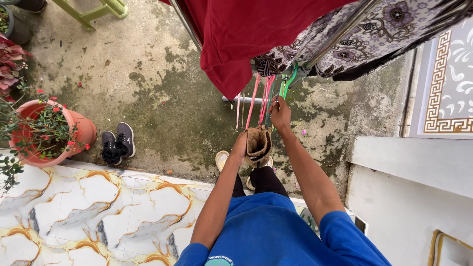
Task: Hanging various pieces of clothing on a drying rack using hangers.
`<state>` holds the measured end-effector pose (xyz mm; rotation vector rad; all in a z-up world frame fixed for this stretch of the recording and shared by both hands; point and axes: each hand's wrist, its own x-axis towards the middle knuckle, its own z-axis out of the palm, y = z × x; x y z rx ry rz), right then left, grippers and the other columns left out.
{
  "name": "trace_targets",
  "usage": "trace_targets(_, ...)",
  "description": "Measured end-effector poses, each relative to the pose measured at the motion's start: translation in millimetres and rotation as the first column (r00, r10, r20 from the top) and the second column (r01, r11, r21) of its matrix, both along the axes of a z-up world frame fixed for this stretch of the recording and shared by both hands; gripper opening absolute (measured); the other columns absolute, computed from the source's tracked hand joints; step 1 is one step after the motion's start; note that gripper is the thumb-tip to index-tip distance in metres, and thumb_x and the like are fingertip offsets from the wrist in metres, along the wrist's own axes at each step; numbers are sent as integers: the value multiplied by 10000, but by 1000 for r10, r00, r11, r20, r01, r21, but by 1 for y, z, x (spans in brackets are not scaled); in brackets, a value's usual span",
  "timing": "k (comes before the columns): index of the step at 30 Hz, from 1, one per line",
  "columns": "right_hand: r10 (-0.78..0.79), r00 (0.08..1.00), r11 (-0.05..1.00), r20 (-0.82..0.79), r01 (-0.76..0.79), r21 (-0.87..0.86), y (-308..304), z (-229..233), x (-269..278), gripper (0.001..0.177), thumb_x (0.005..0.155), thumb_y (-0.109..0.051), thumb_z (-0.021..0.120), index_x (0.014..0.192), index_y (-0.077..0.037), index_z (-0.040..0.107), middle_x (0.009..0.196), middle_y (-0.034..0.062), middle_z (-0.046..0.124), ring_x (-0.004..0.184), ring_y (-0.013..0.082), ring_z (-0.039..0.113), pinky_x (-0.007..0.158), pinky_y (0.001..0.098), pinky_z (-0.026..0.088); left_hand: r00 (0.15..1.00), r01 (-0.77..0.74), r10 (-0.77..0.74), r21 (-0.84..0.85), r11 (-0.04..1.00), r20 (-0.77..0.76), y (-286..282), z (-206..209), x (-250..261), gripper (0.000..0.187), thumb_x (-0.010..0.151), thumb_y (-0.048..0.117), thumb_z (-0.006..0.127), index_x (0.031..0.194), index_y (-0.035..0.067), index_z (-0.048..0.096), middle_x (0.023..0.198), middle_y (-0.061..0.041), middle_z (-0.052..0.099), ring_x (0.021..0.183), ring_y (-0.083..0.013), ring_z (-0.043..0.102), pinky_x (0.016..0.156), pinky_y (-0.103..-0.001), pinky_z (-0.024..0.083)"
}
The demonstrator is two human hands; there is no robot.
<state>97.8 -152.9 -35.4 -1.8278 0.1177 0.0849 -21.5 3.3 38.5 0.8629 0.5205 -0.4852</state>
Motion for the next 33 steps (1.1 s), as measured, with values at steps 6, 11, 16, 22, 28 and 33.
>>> trace_targets(6, 34, 998, 999, -54, -33, 11, -12, 9, 5, 158, 1084, -53, 425, 1128, -49, 576, 754, 41, 606, 681, 129, 658, 632, 315, 563, 999, 43, -43, 48, 998, 2, -7, 8, -8, 367, 1002, 292, 503, 1180, 35, 695, 1023, -125, 733, 862, -201, 730, 808, -334, 619)
trace_targets(11, 51, 996, 982, -70, -63, -180, -15, 33, -12, 150, 1063, -76, 444, 1134, -63, 575, 746, 81, 659, 666, 163, 706, 582, 340, 561, 997, 15, -14, -17, 1000, 74, -11, -16, -17, 321, 1008, 267, 527, 1136, 18, 684, 1068, -112, 732, 920, -192, 735, 851, -332, 619)
trace_targets(16, 116, 981, 947, -157, -157, -279, -22, 21, -34, 141, 1052, -114, 452, 1115, -75, 572, 762, 123, 697, 644, 241, 725, 562, 381, 579, 998, 60, -58, -38, 997, 36, -16, -7, -24, 330, 1005, 286, 514, 1123, 37, 697, 1024, -120, 736, 865, -204, 733, 785, -347, 624)
trace_targets(22, 135, 989, 952, -67, -149, -268, -30, 21, -60, 99, 1025, -98, 473, 1085, -56, 540, 753, 140, 700, 672, 288, 720, 605, 444, 531, 988, 99, -102, -26, 995, -114, -21, -4, -39, 339, 995, 308, 531, 1150, 53, 693, 1017, -111, 740, 851, -192, 734, 757, -340, 621)
trace_targets(28, 124, 990, 969, -73, -137, -204, -36, 34, -75, 110, 1040, -103, 476, 1100, -48, 549, 754, 173, 663, 699, 296, 713, 631, 433, 522, 989, 134, -131, 38, 990, -72, -24, 9, -43, 330, 987, 307, 550, 1141, 51, 692, 1016, -108, 747, 855, -192, 745, 757, -338, 624)
trace_targets(33, 86, 996, 938, 7, -79, -338, -45, 39, -96, 100, 1020, -56, 515, 1094, -28, 577, 830, 191, 652, 676, 340, 646, 623, 465, 483, 993, 103, -98, 65, 993, -66, -18, 16, -38, 329, 1000, 296, 542, 1166, 57, 694, 1023, -104, 747, 852, -192, 739, 775, -336, 632)
